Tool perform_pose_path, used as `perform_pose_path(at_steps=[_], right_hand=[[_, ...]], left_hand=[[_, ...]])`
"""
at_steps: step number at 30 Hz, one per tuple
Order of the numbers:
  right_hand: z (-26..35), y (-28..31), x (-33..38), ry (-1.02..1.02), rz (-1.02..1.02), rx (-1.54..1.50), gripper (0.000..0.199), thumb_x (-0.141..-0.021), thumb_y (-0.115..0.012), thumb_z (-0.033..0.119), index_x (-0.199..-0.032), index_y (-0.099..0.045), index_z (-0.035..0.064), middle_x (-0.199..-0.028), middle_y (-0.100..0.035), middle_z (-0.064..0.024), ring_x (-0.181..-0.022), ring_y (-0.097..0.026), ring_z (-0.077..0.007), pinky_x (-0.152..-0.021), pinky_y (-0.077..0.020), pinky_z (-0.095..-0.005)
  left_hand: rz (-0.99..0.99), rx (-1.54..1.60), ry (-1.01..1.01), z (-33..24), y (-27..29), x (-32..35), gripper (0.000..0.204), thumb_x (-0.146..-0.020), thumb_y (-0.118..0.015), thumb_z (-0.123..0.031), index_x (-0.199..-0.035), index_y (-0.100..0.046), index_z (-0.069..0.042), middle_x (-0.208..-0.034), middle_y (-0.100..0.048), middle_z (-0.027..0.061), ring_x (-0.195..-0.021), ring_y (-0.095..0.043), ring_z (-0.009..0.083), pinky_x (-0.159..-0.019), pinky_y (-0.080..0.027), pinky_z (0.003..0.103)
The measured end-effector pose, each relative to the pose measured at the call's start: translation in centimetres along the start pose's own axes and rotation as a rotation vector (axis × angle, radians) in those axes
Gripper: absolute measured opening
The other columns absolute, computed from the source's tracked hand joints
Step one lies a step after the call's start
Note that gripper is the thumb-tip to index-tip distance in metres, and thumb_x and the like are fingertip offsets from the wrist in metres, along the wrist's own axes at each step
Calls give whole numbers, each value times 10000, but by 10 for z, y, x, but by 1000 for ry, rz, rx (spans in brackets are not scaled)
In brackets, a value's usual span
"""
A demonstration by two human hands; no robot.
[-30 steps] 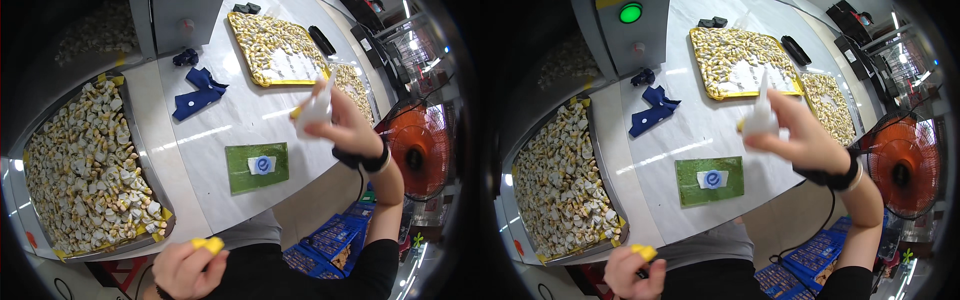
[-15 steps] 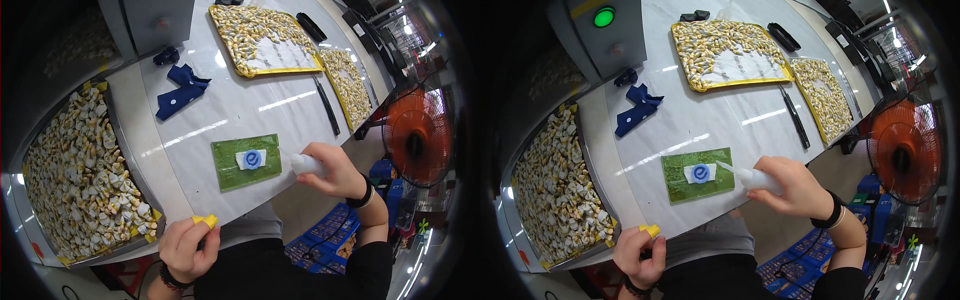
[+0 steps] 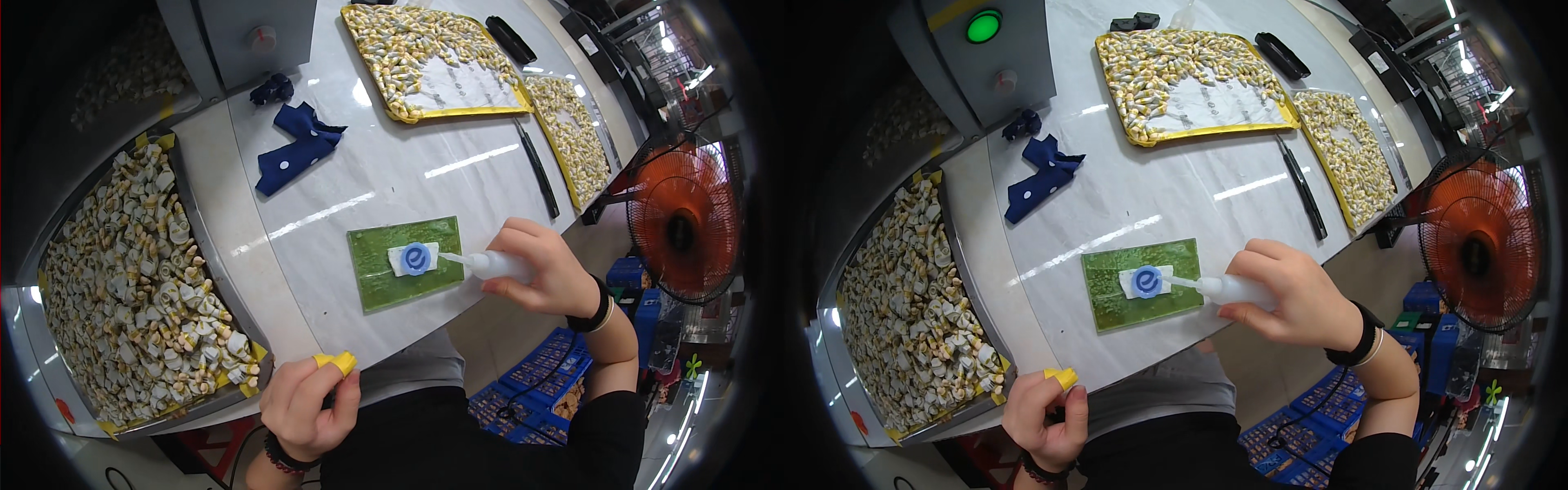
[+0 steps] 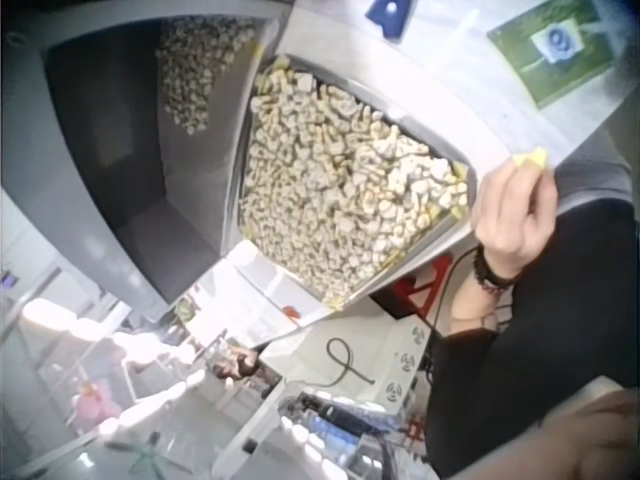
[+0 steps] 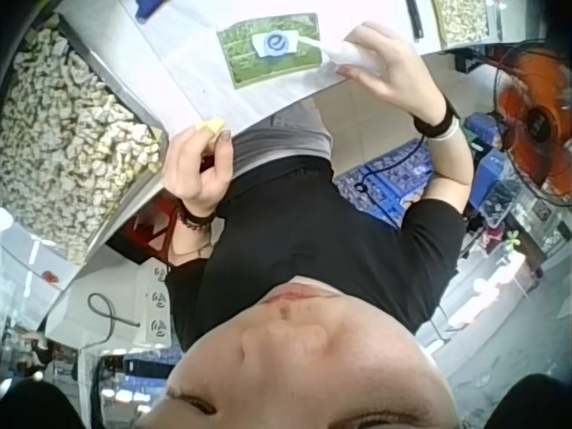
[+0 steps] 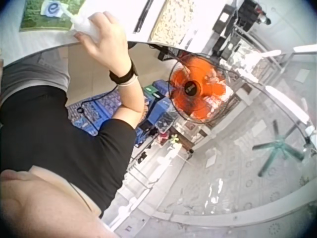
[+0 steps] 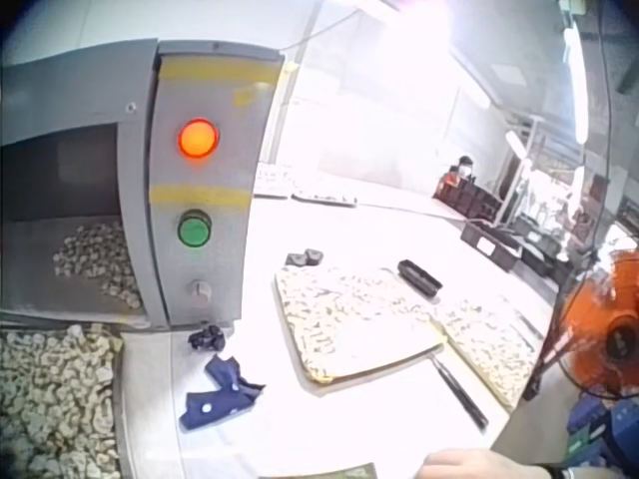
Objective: The person assembles small decorative figures by applying glue to a blue circular base on a green square and attaching a small blue component. They handle multiple similar figures from trays, using a white glue bottle and a small blue tool to position parts.
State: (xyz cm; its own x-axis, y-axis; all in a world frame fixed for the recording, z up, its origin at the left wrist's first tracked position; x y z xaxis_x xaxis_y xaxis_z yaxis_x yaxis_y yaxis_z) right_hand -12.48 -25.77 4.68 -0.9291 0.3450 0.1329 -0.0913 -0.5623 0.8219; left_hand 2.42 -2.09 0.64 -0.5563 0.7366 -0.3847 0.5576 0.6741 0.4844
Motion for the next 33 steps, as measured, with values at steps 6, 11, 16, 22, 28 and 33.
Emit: perform_pose_path(at_steps=[6, 11, 16, 22, 28, 33], right_hand=[[-2, 1, -1, 0, -2, 6, 256, -742, -780, 149, -914, -626, 38, -823, -560, -118, -745, -583, -319, -647, -464, -384], [-1, 0, -1, 3, -4, 4, 253, -739, -781, 146, -907, -625, 38, -820, -560, -116, -742, -580, -316, -649, -463, -385], [0, -1, -2, -8, -3, -66, 244, -752, -776, 138, -918, -633, 31, -835, -587, -111, -750, -595, -287, -656, -464, -358], [-24, 8, -1, -86, -159, -355, 248, -771, -746, 65, -989, -653, -9, -987, -681, -110, -905, -642, -192, -809, -484, -309], [-47, 21, -16, -83, -375, -406, 212, -810, -753, 128, -977, -700, 8, -911, -710, -40, -793, -611, -88, -701, -474, -252], [-52, 21, -15, -103, -377, -386, 220, -816, -755, 154, -979, -709, 15, -883, -702, -27, -789, -605, -79, -690, -467, -242]], left_hand=[[-1, 7, -28, -1, -1, -1, 152, -779, -735, -21, -907, -654, -19, -799, -633, 96, -543, -514, 123, -456, -396, 230], [4, 9, -27, 0, -1, 0, 155, -779, -736, -20, -908, -652, -22, -799, -632, 95, -541, -513, 121, -457, -395, 228], [9, -2, -6, 1, 0, 1, 198, -720, -774, -21, -893, -679, -37, -789, -624, 91, -578, -582, 192, -490, -467, 281], [1, -30, -4, 0, -2, 0, 212, -696, -787, -21, -878, -683, -44, -767, -627, 88, -595, -613, 234, -517, -498, 314], [-2, -40, 14, -1, -3, 0, 196, -710, -779, -28, -866, -661, -46, -764, -639, 89, -577, -598, 227, -518, -480, 314], [-12, -37, 40, -1, -3, 1, 197, -715, -779, -32, -871, -659, -47, -765, -640, 84, -565, -589, 218, -515, -473, 313]])
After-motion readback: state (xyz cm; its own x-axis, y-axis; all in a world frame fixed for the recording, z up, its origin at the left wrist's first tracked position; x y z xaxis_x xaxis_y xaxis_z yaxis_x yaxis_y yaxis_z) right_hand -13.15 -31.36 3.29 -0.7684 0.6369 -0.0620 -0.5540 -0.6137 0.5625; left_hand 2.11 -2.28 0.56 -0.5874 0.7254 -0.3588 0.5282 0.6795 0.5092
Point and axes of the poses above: each hand's wrist, its own x-axis away from the middle knuckle, its own y-axis out of the back of the hand, z = x × y, the point moved 6 cm from there along -x, towards the middle knuckle
